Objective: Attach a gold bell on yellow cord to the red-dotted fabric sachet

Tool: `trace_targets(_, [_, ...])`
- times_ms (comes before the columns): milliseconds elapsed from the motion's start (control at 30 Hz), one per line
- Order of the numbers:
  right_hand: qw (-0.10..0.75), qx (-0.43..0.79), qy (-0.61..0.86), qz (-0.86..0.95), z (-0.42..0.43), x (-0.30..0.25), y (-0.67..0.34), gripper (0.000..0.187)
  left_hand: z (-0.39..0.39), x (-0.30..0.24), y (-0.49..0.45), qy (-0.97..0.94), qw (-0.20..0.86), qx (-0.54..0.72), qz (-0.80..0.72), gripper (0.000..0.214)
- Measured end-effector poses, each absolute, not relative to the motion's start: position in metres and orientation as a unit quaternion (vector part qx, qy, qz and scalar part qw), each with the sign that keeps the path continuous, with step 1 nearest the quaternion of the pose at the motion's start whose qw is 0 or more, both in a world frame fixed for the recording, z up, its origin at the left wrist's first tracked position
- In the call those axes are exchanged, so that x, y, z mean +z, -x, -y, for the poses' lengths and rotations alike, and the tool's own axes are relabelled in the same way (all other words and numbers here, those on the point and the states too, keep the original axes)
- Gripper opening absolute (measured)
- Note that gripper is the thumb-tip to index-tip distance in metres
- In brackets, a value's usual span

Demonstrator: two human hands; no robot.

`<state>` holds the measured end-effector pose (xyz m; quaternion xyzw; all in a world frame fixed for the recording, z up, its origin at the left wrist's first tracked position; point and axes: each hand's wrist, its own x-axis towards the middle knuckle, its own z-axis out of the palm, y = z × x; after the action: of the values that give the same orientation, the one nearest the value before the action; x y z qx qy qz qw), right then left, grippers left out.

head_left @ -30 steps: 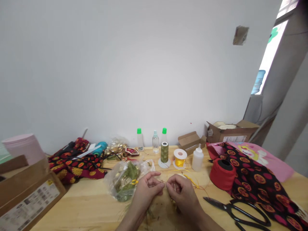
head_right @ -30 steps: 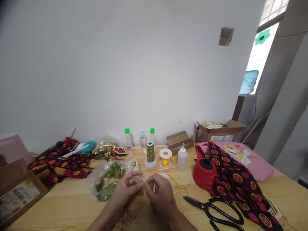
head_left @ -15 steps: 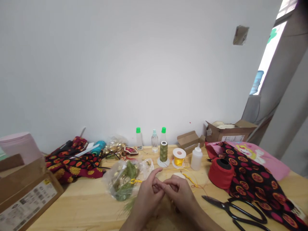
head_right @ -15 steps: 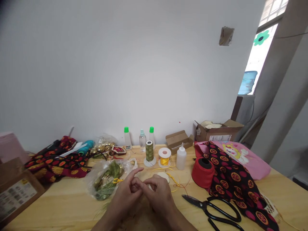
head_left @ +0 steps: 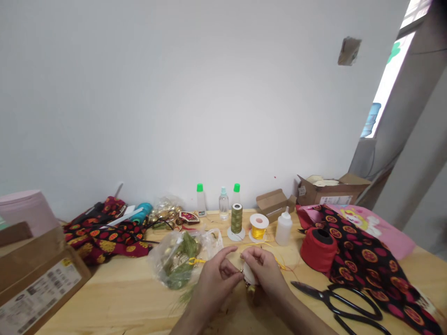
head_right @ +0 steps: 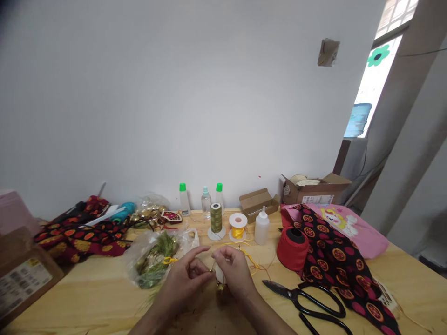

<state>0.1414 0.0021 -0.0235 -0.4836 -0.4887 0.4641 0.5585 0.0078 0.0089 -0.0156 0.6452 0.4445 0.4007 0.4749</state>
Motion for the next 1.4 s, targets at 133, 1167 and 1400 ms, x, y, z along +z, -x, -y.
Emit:
trace_targets(133, [0.571,0.447,0.445,0.525,0.002,-0.016,-0.147,0.031,-0.005,-0.008,-0.006,-0.660,0.483,0.380,-0.432,0.019])
trace_targets(1167, [0.440,0.533,0.370,0.621,0.026,0.003,-0.136,0.025,0.044,-0.010,-0.005,-0.697,0.440,0.399,-0.403,0.028])
trace_targets(1400, [0.508,0.532,0.370,0.568,0.028,-0.002,-0.131,0.033,0.041,-0.017,-0.011,-0.621,0.514,0.451,-0.383,0.029])
